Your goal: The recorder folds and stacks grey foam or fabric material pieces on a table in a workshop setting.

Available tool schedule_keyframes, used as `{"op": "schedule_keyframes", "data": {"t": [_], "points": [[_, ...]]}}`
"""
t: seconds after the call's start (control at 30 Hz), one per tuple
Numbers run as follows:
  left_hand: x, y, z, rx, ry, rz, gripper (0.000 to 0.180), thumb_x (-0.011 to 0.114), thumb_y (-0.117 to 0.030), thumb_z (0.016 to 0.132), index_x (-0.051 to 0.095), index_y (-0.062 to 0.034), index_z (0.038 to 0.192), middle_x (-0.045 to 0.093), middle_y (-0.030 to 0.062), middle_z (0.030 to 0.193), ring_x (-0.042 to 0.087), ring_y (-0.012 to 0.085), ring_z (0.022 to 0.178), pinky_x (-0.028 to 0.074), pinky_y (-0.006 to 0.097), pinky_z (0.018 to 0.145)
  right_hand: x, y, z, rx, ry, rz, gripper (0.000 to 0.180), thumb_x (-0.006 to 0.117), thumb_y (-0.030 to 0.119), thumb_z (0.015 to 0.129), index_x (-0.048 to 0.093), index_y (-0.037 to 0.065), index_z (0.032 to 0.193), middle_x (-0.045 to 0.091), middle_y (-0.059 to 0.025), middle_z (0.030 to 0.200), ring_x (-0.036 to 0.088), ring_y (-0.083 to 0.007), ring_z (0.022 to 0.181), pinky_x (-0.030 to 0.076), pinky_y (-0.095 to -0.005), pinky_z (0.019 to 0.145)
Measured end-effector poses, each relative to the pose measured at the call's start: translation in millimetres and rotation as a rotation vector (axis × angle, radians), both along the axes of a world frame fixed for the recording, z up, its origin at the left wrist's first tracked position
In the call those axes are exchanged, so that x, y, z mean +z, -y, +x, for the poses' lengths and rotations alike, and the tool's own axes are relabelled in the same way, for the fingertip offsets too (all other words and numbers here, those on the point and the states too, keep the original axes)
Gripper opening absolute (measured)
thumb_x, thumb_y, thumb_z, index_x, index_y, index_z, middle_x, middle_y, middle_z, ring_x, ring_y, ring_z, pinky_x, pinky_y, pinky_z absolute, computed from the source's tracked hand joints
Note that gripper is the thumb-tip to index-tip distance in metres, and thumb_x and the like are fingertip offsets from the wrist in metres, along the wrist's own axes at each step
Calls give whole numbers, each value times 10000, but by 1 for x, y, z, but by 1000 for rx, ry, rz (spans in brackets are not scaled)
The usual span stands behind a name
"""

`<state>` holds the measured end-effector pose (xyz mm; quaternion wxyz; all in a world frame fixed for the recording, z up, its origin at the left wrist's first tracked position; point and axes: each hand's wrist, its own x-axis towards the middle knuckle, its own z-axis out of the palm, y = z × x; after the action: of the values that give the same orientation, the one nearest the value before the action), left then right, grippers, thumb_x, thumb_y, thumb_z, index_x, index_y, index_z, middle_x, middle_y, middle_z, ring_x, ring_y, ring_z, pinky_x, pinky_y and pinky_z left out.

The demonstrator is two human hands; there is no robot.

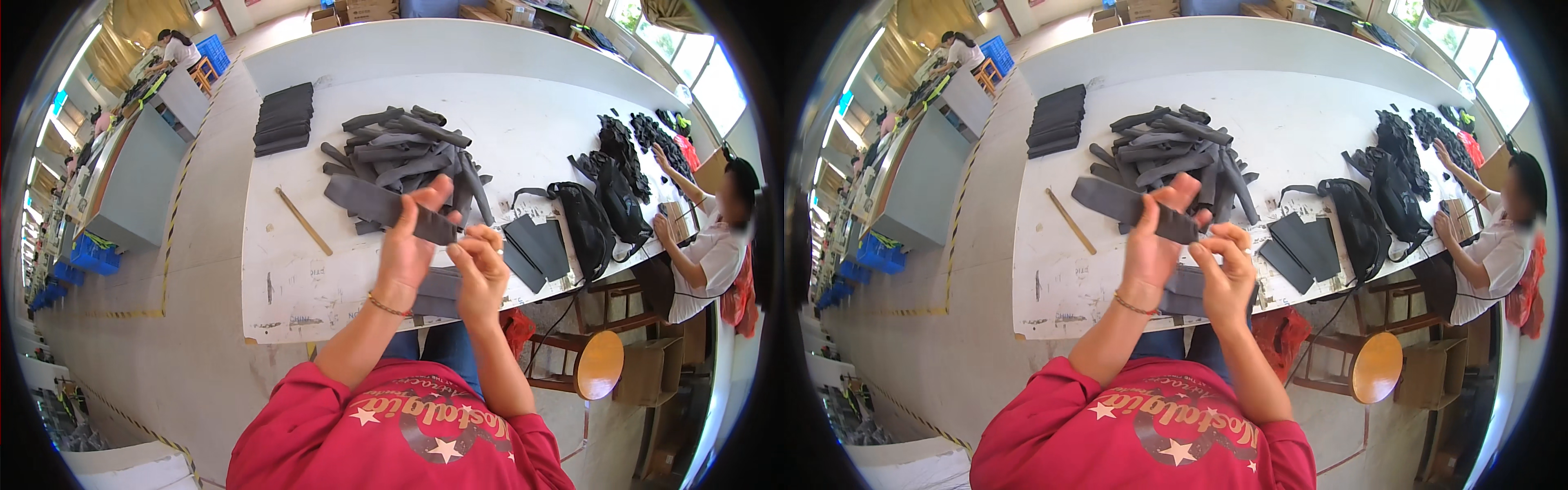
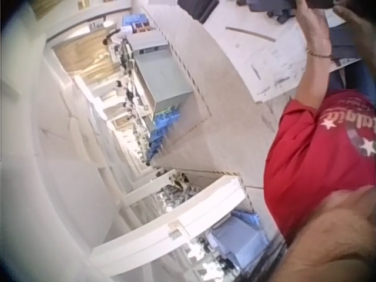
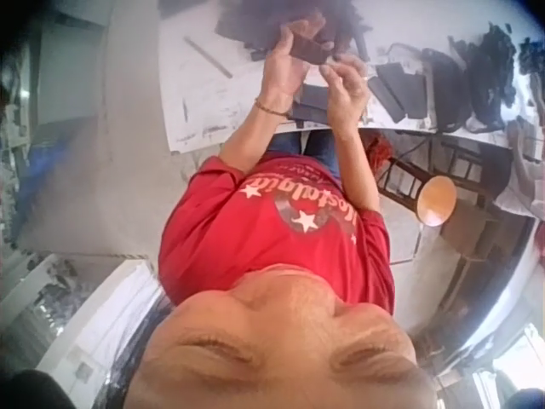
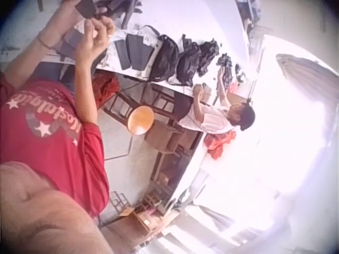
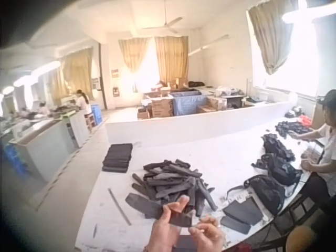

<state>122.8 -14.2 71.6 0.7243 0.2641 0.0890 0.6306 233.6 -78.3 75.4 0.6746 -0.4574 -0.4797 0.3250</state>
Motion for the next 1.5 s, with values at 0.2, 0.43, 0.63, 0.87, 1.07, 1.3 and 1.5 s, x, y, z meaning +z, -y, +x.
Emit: {"op": "schedule_keyframes", "data": {"t": [0.2, 0.43, 0.63, 0.87, 1.07, 1.3, 1.5], "points": [[14, -14, -21, 60, -106, 149, 337, 440, -391, 1023, 625, -124, 1111, 521, 88, 1407, 358, 262, 1402, 395, 525, 1060, 4, 20, 56, -5, -87, -181, 122, 601, 81, 941, 637, 10, 1033, 593, -77, 1096, 562, -112, 907, 462, -259, 840], [8, 6, -2, -69, -98, 114, 359, 509, -372, 1001, 649, -55, 1096, 489, 188, 1418, 443, 250, 1337, 417, 459, 1066, 25, -14, 12, 286, -92, -284, 180, 642, 151, 942, 664, -27, 958, 662, -22, 850, 590, -80, 772, 471, -225, 721], [0, 9, 5, -92, -134, 98, 339, 491, -353, 1011, 640, -81, 1148, 572, 169, 1328, 450, 315, 1338, 449, 519, 1044, 8, 3, 7, 27, -150, -69, 58, 705, 25, 878, 652, 6, 864, 662, -11, 851, 578, -71, 746, 472, -227, 679], [-9, 2, -10, 88, -112, -148, 334, 611, -240, 966, 592, 7, 1189, 679, 170, 1095, 659, 332, 1056, 557, 401, 916, 5, 2, 31, -40, -136, -96, 65, 636, 17, 925, 639, -11, 983, 624, -36, 898, 567, -90, 809, 446, -232, 751], [-11, 3, -3, 155, -160, -252, 336, 597, -241, 974, 574, -5, 1212, 678, 164, 1088, 654, 322, 1066, 554, 409, 921, 2, 3, 26, 41, -106, -265, 140, 675, 73, 912, 637, -21, 1009, 649, -33, 882, 597, -74, 756, 474, -222, 686], [-26, 6, 25, 48, 111, -187, 331, 539, -271, 1001, 553, -16, 1210, 679, 89, 919, 656, 272, 1000, 468, 467, 1031, -13, -2, 22, 113, -249, -338, 120, 708, 84, 883, 637, -13, 898, 664, -49, 748, 596, -89, 616, 471, -224, 566], [-24, 13, 24, 53, 78, -249, 355, 543, -295, 996, 560, -6, 1201, 686, 113, 961, 653, 291, 1017, 483, 459, 1007, -18, 2, 32, 100, -282, -342, 133, 734, 77, 858, 647, -20, 887, 665, -58, 738, 600, -95, 597, 470, -228, 546]]}}
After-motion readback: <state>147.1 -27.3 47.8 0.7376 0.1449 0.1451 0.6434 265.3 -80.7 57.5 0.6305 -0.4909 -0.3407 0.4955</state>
